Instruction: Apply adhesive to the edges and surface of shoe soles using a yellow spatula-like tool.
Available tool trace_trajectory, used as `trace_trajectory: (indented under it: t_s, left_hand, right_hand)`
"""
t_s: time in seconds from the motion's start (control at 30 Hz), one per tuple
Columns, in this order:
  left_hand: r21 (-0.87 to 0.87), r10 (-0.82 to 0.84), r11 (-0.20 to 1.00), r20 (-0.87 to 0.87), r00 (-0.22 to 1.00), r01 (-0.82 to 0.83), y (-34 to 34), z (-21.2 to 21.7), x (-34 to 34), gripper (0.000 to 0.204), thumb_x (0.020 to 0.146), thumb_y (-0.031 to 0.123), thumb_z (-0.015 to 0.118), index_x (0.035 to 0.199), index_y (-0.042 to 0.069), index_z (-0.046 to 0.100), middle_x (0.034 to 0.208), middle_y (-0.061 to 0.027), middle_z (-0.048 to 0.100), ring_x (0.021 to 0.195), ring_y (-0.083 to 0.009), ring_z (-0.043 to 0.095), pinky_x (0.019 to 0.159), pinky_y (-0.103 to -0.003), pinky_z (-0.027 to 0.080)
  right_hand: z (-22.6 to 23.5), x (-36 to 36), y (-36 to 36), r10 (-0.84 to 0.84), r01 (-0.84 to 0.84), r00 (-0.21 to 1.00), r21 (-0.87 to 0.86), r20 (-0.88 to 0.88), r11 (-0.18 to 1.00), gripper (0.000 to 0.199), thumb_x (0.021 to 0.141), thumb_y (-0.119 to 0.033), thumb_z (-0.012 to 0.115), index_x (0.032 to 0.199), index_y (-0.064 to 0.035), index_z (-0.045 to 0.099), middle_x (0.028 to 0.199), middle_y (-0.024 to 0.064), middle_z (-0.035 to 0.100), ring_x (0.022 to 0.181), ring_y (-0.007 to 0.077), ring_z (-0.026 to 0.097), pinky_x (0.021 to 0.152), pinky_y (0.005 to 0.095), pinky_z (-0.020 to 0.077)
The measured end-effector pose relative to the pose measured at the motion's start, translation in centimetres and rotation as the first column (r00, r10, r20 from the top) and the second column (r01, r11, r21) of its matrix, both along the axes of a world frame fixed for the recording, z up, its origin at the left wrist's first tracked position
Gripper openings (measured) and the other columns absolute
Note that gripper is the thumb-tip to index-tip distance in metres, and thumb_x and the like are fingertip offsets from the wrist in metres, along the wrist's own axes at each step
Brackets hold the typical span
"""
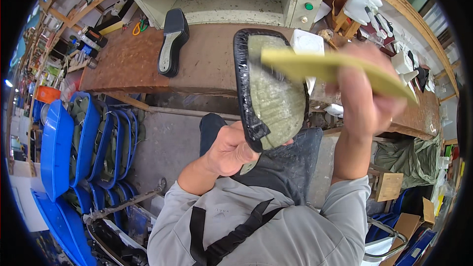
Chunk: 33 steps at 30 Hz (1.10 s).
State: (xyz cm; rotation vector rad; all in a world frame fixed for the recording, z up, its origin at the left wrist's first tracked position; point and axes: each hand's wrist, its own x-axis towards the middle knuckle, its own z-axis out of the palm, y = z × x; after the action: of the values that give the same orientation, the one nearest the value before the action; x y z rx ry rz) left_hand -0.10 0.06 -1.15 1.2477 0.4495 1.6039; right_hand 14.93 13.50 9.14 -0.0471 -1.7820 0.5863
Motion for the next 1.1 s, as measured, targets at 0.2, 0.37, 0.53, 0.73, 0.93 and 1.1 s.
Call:
trace_trajectory:
  t_s: [0.2, 0.37, 0.53, 0.73, 0.93, 1.1]
  left_hand:
    - [-0.055, 0.043, 0.998, 0.066, 0.997, -0.040, 0.0, -0.3, -1.0, 0.053, 0.097, 0.036, 0.050, 0.117, -0.012, 0.057, 0.120, -0.0235, 0.059, 0.109, -0.0324, 0.059, 0.096, -0.044, 0.046]
    - [-0.376, 0.140, 0.926, 0.261, 0.955, -0.033, 1.6, 0.7, -0.6, 0.074, 0.094, 0.056, 0.040, 0.138, -0.003, 0.037, 0.129, -0.0256, 0.051, 0.107, -0.0262, 0.060, 0.095, -0.038, 0.047]
    - [-0.364, 0.172, 0.931, 0.400, 0.900, -0.017, 2.8, 1.9, 0.2, 0.067, 0.099, 0.052, 0.027, 0.137, -0.003, 0.039, 0.131, -0.0243, 0.050, 0.110, -0.0259, 0.058, 0.098, -0.038, 0.046]
    - [-0.316, 0.236, 0.944, 0.451, 0.861, -0.094, 3.1, 2.5, 0.2, 0.059, 0.100, 0.050, 0.031, 0.126, 0.000, 0.050, 0.118, -0.0128, 0.058, 0.101, -0.0192, 0.059, 0.095, -0.035, 0.045]
    - [-0.263, 0.222, 0.960, 0.489, 0.844, -0.100, 3.0, 2.8, 0.0, 0.065, 0.099, 0.053, 0.028, 0.129, -0.002, 0.047, 0.122, -0.0169, 0.056, 0.104, -0.0223, 0.058, 0.095, -0.036, 0.046]
    - [-0.200, 0.175, 0.977, 0.530, 0.829, -0.078, 2.9, 3.4, -0.3, 0.067, 0.099, 0.053, 0.028, 0.131, -0.003, 0.044, 0.125, -0.0205, 0.053, 0.106, -0.0247, 0.058, 0.096, -0.036, 0.046]
  right_hand:
    - [-4.0, 1.0, -2.1, -0.027, 0.027, 1.000, -0.005, 0.007, 1.000, 0.013, 0.072, 0.000, 0.069, 0.084, 0.0051, 0.067, 0.070, 0.0154, 0.065, 0.052, 0.0200, 0.058, 0.047, 0.0297, 0.0456]
    - [-7.6, 4.2, -4.4, 0.104, -0.220, 0.964, -0.513, -0.246, 0.830, 0.016, 0.073, -0.008, 0.069, 0.083, 0.0053, 0.066, 0.068, 0.0156, 0.064, 0.053, 0.0206, 0.059, 0.051, 0.0312, 0.0480]
    - [-8.1, 2.7, -5.1, 0.032, 0.025, 0.987, -0.341, 0.160, 0.940, 0.012, 0.075, -0.005, 0.070, 0.080, 0.0055, 0.067, 0.071, 0.0159, 0.066, 0.057, 0.0184, 0.062, 0.051, 0.0285, 0.0455]
    - [-7.4, 3.1, -6.8, 0.326, -0.385, 0.913, 0.258, 0.244, 0.886, 0.011, 0.069, -0.003, 0.070, 0.080, -0.0016, 0.069, 0.073, 0.0087, 0.067, 0.050, 0.0129, 0.056, 0.044, 0.0218, 0.0387]
    - [-6.8, 3.9, -6.2, 0.468, -0.497, 0.848, 0.067, 0.248, 0.865, 0.011, 0.074, -0.011, 0.073, 0.081, -0.0036, 0.070, 0.074, 0.0063, 0.066, 0.046, 0.0095, 0.051, 0.041, 0.0220, 0.0328]
    - [-6.0, 3.0, -4.7, 0.176, -0.208, 0.954, 0.115, 0.243, 0.971, 0.008, 0.078, -0.015, 0.071, 0.079, -0.0084, 0.066, 0.069, 0.0028, 0.062, 0.047, 0.0116, 0.055, 0.039, 0.0261, 0.0379]
